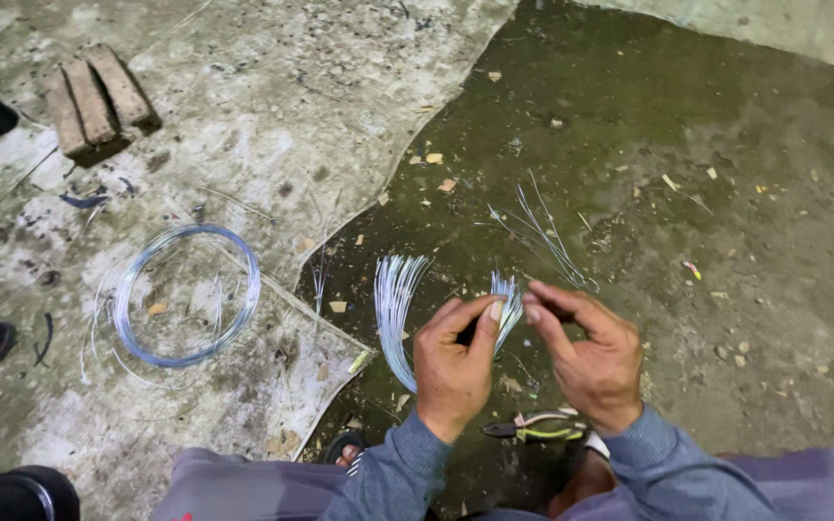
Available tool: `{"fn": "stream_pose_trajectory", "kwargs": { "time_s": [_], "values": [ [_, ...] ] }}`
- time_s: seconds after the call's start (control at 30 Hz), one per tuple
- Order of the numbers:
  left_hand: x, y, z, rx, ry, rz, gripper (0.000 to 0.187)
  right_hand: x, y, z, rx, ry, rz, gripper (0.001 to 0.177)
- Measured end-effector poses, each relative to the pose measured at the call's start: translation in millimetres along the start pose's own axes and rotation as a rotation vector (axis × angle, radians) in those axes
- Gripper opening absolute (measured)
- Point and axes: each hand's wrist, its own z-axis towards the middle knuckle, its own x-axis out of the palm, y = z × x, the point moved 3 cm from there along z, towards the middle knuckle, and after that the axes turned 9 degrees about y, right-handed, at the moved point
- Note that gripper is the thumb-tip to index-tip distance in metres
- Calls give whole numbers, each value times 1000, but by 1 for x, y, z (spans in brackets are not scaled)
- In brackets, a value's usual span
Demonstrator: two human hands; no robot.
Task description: The person repeatedly picks up individual thin metal wires from a bundle, bends them into a U-shape, and places them on the floor. This process is repeated multiple times throughout the clip.
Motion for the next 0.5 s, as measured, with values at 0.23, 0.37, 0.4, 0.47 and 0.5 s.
{"fn": "stream_pose_trajectory", "kwargs": {
  "time_s": [0.23,0.37,0.4,0.47,0.5],
  "values": [
    [8,-4,-6,8,46,-32,18,0,10,9,0,-22,1,19],
    [10,2,-8,3,54,-46,19,0,7,7,-44,-12,-28,18],
    [11,4,-8,3,62,-36,19,0,5,6,-43,-12,-36,18],
    [12,9,-9,-19,77,-35,20,1,3,6,-40,-12,-53,17],
    [13,11,-9,-42,84,-45,21,1,1,7,-37,-2,-44,18]
  ]
}}
